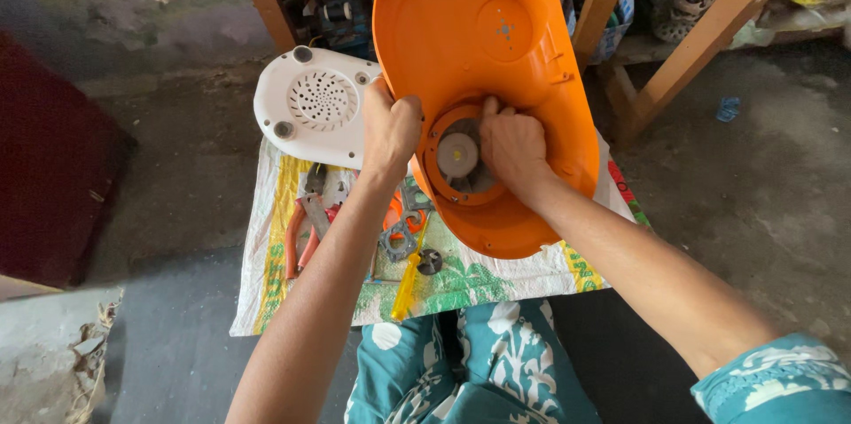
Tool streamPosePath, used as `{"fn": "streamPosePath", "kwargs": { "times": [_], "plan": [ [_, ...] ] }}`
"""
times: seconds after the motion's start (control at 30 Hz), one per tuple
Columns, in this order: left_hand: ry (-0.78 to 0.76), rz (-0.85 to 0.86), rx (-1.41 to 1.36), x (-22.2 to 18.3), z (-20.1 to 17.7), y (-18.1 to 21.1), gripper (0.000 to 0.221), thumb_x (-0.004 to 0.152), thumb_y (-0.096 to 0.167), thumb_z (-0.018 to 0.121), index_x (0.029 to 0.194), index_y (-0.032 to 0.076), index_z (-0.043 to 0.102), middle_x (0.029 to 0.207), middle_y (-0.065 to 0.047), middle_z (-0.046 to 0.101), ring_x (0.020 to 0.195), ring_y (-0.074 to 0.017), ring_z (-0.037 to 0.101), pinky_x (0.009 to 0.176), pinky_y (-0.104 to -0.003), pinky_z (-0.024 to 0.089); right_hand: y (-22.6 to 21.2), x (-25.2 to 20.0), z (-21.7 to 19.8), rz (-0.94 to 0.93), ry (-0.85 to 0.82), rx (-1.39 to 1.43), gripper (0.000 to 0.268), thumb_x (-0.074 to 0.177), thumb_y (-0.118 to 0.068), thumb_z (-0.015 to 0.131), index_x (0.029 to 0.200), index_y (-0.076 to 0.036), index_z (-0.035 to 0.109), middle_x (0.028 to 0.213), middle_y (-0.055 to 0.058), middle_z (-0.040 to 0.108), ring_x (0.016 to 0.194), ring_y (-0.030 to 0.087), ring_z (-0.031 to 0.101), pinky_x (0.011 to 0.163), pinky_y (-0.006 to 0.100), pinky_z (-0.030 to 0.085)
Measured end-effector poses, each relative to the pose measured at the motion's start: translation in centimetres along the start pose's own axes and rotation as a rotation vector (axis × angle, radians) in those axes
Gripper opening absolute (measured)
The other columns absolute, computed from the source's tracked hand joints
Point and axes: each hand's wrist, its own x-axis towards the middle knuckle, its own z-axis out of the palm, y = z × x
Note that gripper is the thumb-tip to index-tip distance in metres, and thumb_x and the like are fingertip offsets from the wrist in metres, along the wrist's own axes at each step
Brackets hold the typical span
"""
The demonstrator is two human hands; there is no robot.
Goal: The person assembles the plastic components of a blender housing, fitting the white inner motor mount into the orange outer casing and securing it using a yellow-handled screwdriver.
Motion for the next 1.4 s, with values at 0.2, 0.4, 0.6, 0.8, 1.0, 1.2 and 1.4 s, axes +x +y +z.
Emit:
{"fn": "streamPosePath", "kwargs": {
  "times": [0.2, 0.4, 0.6, 0.8, 1.0, 1.2, 1.4],
  "plan": [
    [0.017, -0.018, 0.011, -0.1, 0.0, 0.4, 0.022, 0.079, 0.001, 0.050, 0.093, -0.005, 0.066, 0.070, -0.005, 0.063, 0.060, -0.0112, 0.056, 0.054, -0.029, 0.046, 0.8, 0.6, 1.4, -0.021, -0.138, 0.043, 0.017, 0.100, -0.016, 0.053, 0.102, -0.005, 0.066, 0.070, 0.012, 0.073, 0.060, 0.029, 0.073, 0.052, 0.041, 0.056],
    [0.000, -0.002, 0.016, -0.2, 0.0, 0.4, 0.022, 0.079, 0.002, 0.050, 0.093, -0.007, 0.065, 0.069, -0.005, 0.063, 0.061, -0.0116, 0.056, 0.054, -0.029, 0.047, -0.2, -0.1, -0.3, 0.004, -0.021, -0.022, 0.025, 0.088, -0.018, 0.055, 0.105, -0.003, 0.066, 0.069, 0.014, 0.073, 0.055, 0.026, 0.073, 0.043, 0.038, 0.056],
    [0.029, -0.020, 0.018, 0.0, 0.2, -0.1, 0.018, 0.077, 0.003, 0.051, 0.088, -0.006, 0.063, 0.068, -0.005, 0.062, 0.059, -0.0110, 0.056, 0.052, -0.030, 0.047, 0.7, 0.1, 0.5, -0.023, -0.175, 0.056, 0.019, 0.101, -0.018, 0.054, 0.109, -0.005, 0.065, 0.075, 0.012, 0.075, 0.065, 0.029, 0.074, 0.057, 0.040, 0.057],
    [-0.003, -0.007, 0.063, -0.2, -0.1, 0.5, 0.016, 0.080, 0.004, 0.051, 0.082, -0.007, 0.063, 0.064, -0.005, 0.060, 0.056, -0.0113, 0.053, 0.051, -0.030, 0.044, -0.1, 0.1, -0.2, 0.013, -0.106, 0.010, 0.027, 0.095, -0.027, 0.056, 0.103, -0.004, 0.066, 0.073, 0.013, 0.075, 0.064, 0.027, 0.075, 0.050, 0.039, 0.057],
    [-0.066, -0.019, 0.001, 0.7, 0.1, -0.1, 0.023, 0.077, 0.003, 0.050, 0.092, -0.003, 0.066, 0.069, -0.004, 0.064, 0.059, -0.0110, 0.057, 0.053, -0.029, 0.047, 0.9, 0.3, 1.2, 0.065, -0.155, 0.127, 0.018, 0.095, -0.016, 0.057, 0.101, -0.003, 0.068, 0.074, 0.018, 0.074, 0.066, 0.034, 0.074, 0.057, 0.044, 0.058],
    [-0.095, -0.075, 0.043, 2.0, -0.9, -1.2, 0.027, 0.077, 0.003, 0.051, 0.099, -0.002, 0.067, 0.073, -0.005, 0.065, 0.062, -0.0117, 0.058, 0.055, -0.027, 0.047, -1.0, -0.9, -7.8, 0.161, -0.141, 0.484, 0.033, 0.105, -0.028, 0.062, 0.086, -0.001, 0.067, 0.075, 0.027, 0.069, 0.069, 0.040, 0.071, 0.061, 0.048, 0.056],
    [-0.116, -0.032, 0.036, 3.9, -0.5, -2.3, 0.028, 0.077, 0.003, 0.050, 0.099, -0.005, 0.066, 0.073, -0.006, 0.064, 0.062, -0.0128, 0.056, 0.054, -0.028, 0.047, -8.9, -10.2, -18.6, -0.254, 0.261, 1.053, 0.014, 0.102, -0.010, 0.063, 0.091, -0.003, 0.056, 0.073, 0.014, 0.061, 0.064, 0.033, 0.065, 0.056, 0.043, 0.051]
  ]
}}
